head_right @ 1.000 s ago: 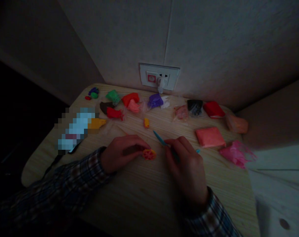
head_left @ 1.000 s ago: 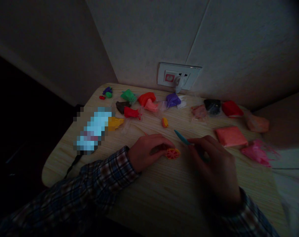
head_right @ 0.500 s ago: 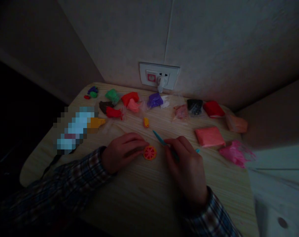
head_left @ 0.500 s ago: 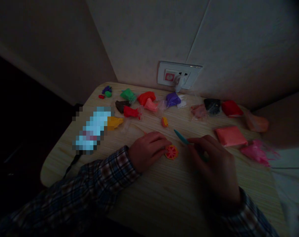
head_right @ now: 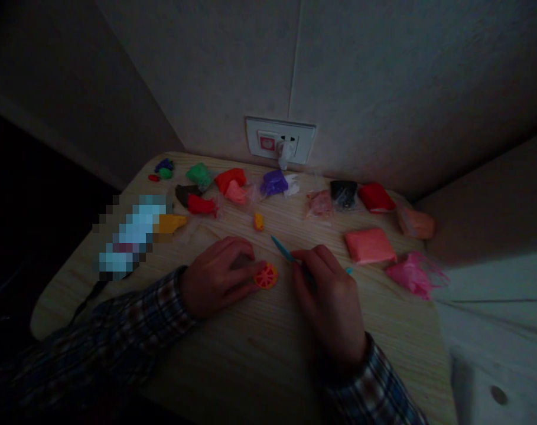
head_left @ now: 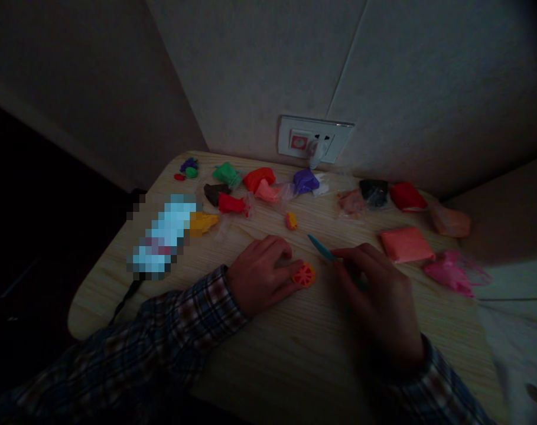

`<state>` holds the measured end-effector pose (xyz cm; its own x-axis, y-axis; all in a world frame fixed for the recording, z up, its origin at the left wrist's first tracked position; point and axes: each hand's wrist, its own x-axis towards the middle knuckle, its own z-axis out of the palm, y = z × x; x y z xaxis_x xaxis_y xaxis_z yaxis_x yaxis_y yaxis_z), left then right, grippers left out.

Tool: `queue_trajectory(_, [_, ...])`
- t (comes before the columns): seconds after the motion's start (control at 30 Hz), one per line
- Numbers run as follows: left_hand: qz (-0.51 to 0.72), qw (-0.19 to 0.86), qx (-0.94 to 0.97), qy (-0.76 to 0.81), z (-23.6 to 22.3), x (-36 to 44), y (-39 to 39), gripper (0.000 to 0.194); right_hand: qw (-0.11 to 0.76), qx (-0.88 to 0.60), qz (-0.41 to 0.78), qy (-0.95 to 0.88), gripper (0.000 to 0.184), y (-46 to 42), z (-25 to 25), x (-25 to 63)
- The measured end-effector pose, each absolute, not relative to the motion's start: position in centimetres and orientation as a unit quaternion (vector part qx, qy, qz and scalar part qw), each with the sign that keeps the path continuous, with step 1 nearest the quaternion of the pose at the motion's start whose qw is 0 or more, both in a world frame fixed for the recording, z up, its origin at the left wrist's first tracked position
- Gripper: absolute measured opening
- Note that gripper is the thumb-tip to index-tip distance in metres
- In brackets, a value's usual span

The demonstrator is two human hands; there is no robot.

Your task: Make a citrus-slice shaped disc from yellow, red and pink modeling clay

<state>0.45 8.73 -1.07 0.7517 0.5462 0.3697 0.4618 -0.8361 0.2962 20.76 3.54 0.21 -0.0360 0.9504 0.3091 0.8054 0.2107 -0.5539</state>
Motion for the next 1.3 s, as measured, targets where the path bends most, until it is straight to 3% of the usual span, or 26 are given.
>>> queue_trajectory(0.23, [0.279, 0.11, 0.916, 0.265, -0.7, 0.2, 8.6, 0.033, 0.323, -0.617, 0.107, -0.709, 0.015, 3.6, 0.2, 20.9])
queue_trajectory(0.5, [0.132, 0.052, 0.966, 0.214, -0.2, 1.2, 7.4, 0.048, 0.321, -0.624, 0.115, -0.703, 0.014, 3.7, 0.2, 20.8])
queue_trajectory(0.87, [0.132, 0.079, 0.966, 0.209, -0.7, 0.8, 7.4, 0.05, 0.338, -0.634, 0.135, -0.682, 0.014, 4.4, -1.0, 21.1])
queue_trajectory(1.07, [0.131, 0.038, 0.969, 0.206, -2.1, 1.4, 7.4, 0.046, 0.371, -0.629, 0.114, -0.674, 0.016, 4.8, -1.5, 21.8])
queue_trajectory(1.3, [0.09, 0.018, 0.979, 0.181, -2.4, 1.9, 7.5, 0.069, 0.407, -0.628, 0.089, -0.658, 0.018, 5.2, -2.6, 22.2])
